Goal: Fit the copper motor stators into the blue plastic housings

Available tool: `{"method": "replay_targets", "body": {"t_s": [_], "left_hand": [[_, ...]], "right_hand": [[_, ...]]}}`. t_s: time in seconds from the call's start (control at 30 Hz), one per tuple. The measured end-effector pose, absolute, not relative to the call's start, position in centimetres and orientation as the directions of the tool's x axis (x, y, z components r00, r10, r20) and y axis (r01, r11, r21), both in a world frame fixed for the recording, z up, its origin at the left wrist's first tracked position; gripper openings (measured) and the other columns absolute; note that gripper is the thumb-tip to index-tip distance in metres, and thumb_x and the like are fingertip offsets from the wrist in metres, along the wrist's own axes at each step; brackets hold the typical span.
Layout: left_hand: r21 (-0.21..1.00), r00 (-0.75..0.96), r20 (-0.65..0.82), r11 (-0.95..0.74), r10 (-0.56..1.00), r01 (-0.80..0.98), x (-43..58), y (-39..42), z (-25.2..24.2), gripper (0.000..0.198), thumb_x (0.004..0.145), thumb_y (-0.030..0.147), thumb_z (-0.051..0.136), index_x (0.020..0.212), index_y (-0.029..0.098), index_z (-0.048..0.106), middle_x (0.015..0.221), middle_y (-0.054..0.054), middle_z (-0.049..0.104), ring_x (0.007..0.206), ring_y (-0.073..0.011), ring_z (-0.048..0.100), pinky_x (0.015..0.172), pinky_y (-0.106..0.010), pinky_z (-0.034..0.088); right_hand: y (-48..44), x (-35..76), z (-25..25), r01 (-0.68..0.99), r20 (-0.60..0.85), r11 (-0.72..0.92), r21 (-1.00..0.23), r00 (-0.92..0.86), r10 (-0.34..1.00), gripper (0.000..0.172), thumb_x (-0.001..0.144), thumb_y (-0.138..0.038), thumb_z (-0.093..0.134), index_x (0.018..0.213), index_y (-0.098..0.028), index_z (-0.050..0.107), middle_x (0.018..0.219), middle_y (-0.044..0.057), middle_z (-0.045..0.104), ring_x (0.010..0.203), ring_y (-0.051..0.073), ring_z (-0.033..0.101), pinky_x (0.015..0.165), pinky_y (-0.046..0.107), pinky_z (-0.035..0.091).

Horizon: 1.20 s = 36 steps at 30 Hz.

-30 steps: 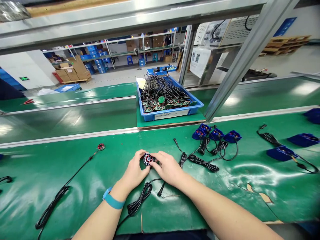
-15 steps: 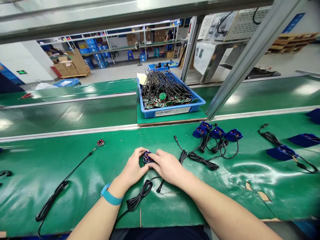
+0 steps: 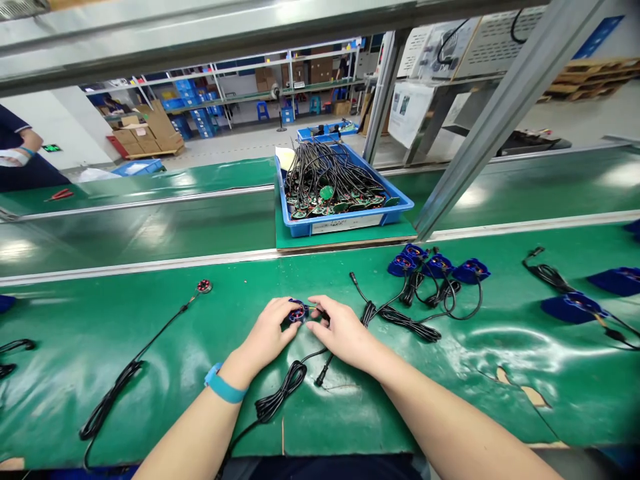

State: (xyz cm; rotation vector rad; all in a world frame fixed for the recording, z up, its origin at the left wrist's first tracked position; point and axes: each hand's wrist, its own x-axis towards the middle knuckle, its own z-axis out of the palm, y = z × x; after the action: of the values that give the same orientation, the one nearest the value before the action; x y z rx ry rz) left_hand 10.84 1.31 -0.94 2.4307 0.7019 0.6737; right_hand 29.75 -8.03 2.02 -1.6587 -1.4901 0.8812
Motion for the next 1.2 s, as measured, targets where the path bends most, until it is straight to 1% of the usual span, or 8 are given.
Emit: {"method": "replay_targets", "body": {"t_s": [0.1, 0.17, 0.23, 0.33, 0.5, 0.73, 1.0, 1.2], "left_hand": [[0.675, 0.74, 0.248, -0.66, 0.625, 0.33, 10.9, 1.9, -0.9, 0.032, 0.088, 0.016, 0.064, 0.118, 0.027, 0.059, 0.123, -0.003, 0.066, 0.119, -0.0196, 0.058, 0.105, -0.04, 0.048], [0.759, 0.713, 0.181, -0.557, 0.677, 0.337, 10.8, 1.9, -0.7, 0.041, 0.086, 0.016, 0.065, 0.123, 0.027, 0.051, 0.129, -0.004, 0.064, 0.123, -0.0192, 0.058, 0.109, -0.041, 0.045], [0.821, 0.691, 0.094, -0.448, 0.717, 0.353, 10.6, 1.6, -0.4, 0.053, 0.083, 0.017, 0.068, 0.128, 0.026, 0.042, 0.136, -0.007, 0.061, 0.127, -0.0195, 0.056, 0.113, -0.042, 0.042], [0.841, 0.687, 0.02, -0.384, 0.726, 0.381, 10.7, 1.3, -0.1, 0.06, 0.081, 0.02, 0.07, 0.13, 0.025, 0.037, 0.139, -0.009, 0.059, 0.132, -0.0215, 0.053, 0.116, -0.045, 0.037], [0.85, 0.715, 0.029, -0.394, 0.699, 0.35, 11.1, 1.3, 0.0, 0.049, 0.085, 0.021, 0.067, 0.125, 0.024, 0.039, 0.136, -0.01, 0.06, 0.13, -0.0226, 0.055, 0.114, -0.045, 0.039], [0.87, 0.761, 0.062, -0.408, 0.646, 0.276, 10.6, 1.5, 0.4, 0.041, 0.088, 0.02, 0.062, 0.125, 0.022, 0.046, 0.133, -0.01, 0.06, 0.126, -0.0223, 0.057, 0.111, -0.043, 0.044], [0.946, 0.778, -0.01, -0.246, 0.628, 0.21, 10.0, 2.0, 0.7, 0.043, 0.083, 0.014, 0.063, 0.125, 0.019, 0.056, 0.126, -0.011, 0.064, 0.123, -0.0233, 0.059, 0.107, -0.041, 0.048], [0.945, 0.78, -0.032, -0.235, 0.624, 0.228, 10.1, 2.0, 0.9, 0.043, 0.082, 0.012, 0.064, 0.124, 0.019, 0.058, 0.126, -0.009, 0.064, 0.122, -0.0216, 0.058, 0.109, -0.039, 0.046]], "right_hand": [[-8.2, 30.0, 1.9, 0.556, 0.036, -0.007, -0.831, 0.066, 0.997, 0.042, 0.087, -0.017, 0.066, 0.128, -0.016, 0.057, 0.106, 0.006, 0.063, 0.071, 0.012, 0.059, 0.077, 0.032, 0.054], [-8.3, 30.1, 1.9, 0.635, 0.133, 0.096, -0.767, 0.012, 0.991, 0.04, 0.089, -0.022, 0.068, 0.128, -0.017, 0.058, 0.115, 0.01, 0.06, 0.091, 0.018, 0.062, 0.09, 0.038, 0.054], [-8.3, 30.2, 2.1, 0.712, 0.19, 0.175, -0.68, -0.06, 0.98, 0.04, 0.09, -0.03, 0.069, 0.127, -0.018, 0.061, 0.125, 0.013, 0.056, 0.113, 0.025, 0.057, 0.101, 0.043, 0.051], [-8.2, 30.2, 2.4, 0.796, 0.182, 0.216, -0.565, -0.136, 0.974, 0.046, 0.088, -0.042, 0.072, 0.128, -0.021, 0.063, 0.136, 0.015, 0.049, 0.124, 0.031, 0.05, 0.104, 0.048, 0.049], [-7.9, 29.9, 2.6, 0.873, 0.179, 0.271, -0.405, -0.214, 0.96, 0.054, 0.085, -0.053, 0.071, 0.128, -0.02, 0.064, 0.141, 0.018, 0.044, 0.122, 0.036, 0.05, 0.101, 0.053, 0.05], [-7.8, 29.7, 2.6, 0.915, 0.143, 0.288, -0.284, -0.256, 0.956, 0.065, 0.08, -0.054, 0.076, 0.134, -0.022, 0.061, 0.141, 0.02, 0.045, 0.117, 0.037, 0.053, 0.096, 0.055, 0.052], [-8.4, 29.6, 3.2, 0.921, 0.088, 0.275, -0.276, -0.261, 0.961, 0.072, 0.079, -0.05, 0.079, 0.142, -0.023, 0.056, 0.142, 0.021, 0.044, 0.12, 0.038, 0.052, 0.095, 0.055, 0.053], [-8.5, 29.2, 3.4, 0.923, 0.084, 0.267, -0.276, -0.254, 0.964, 0.072, 0.078, -0.048, 0.08, 0.14, -0.019, 0.057, 0.136, 0.021, 0.05, 0.115, 0.037, 0.054, 0.092, 0.054, 0.055]]}}
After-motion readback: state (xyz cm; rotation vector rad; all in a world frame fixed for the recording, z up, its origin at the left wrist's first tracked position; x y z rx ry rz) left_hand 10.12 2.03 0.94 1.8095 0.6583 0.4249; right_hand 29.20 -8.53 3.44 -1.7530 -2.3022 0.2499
